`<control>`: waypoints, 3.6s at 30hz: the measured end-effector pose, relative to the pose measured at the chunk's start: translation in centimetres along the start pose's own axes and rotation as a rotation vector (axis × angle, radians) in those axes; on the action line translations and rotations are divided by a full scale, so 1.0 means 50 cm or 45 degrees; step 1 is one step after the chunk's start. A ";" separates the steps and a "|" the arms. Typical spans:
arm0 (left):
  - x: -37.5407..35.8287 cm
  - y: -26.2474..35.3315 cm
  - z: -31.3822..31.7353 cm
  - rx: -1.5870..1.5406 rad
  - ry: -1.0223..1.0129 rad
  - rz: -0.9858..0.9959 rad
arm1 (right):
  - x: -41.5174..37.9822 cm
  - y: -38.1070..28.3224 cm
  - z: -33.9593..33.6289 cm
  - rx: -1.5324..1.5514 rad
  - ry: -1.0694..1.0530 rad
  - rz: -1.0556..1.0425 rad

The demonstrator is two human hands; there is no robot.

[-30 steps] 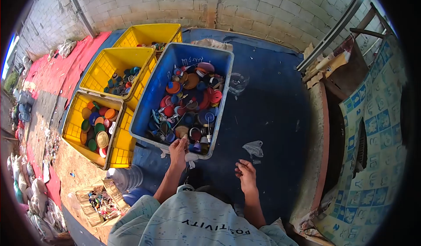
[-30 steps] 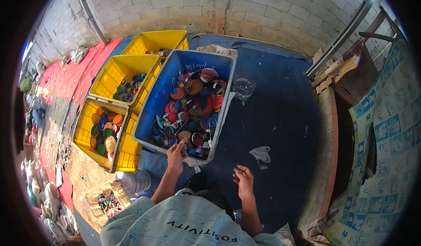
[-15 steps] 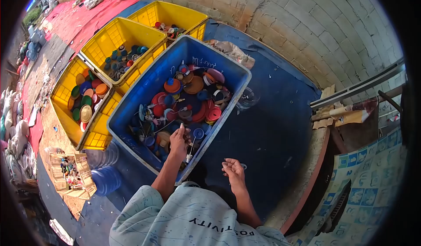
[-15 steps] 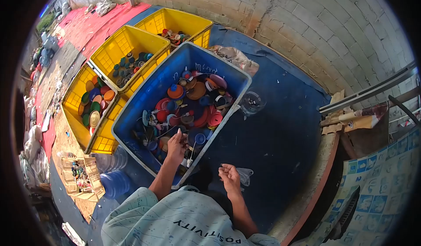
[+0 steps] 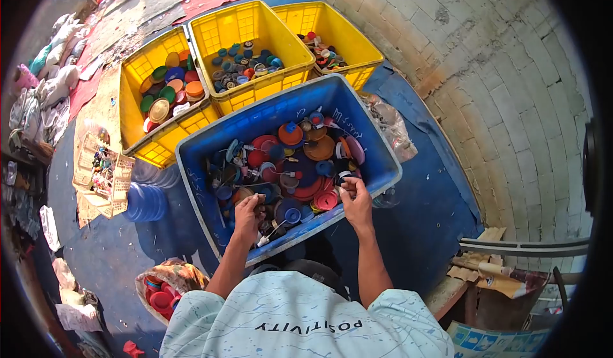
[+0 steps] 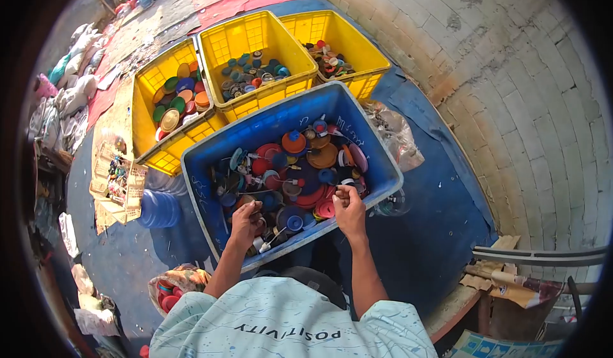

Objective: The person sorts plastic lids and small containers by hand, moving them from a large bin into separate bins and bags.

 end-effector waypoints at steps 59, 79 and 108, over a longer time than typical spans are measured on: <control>0.606 -0.079 0.554 2.692 0.491 0.908 | 0.323 0.009 -0.297 0.381 -0.273 0.402; 0.008 -0.046 0.242 -0.285 0.759 0.371 | 0.352 -0.045 -0.076 0.740 -0.767 0.264; -0.827 -0.399 -0.538 -1.454 0.967 0.715 | -0.754 -0.055 0.602 0.323 -1.637 0.697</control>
Point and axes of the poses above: each hand's wrist, its own x-axis towards the middle knuckle, its own z-axis out of the palm, y = z × x, the point moved 9 cm from there along x, towards the middle knuckle, and after that the axes turned 11 degrees about x, right-handed, at the moved point
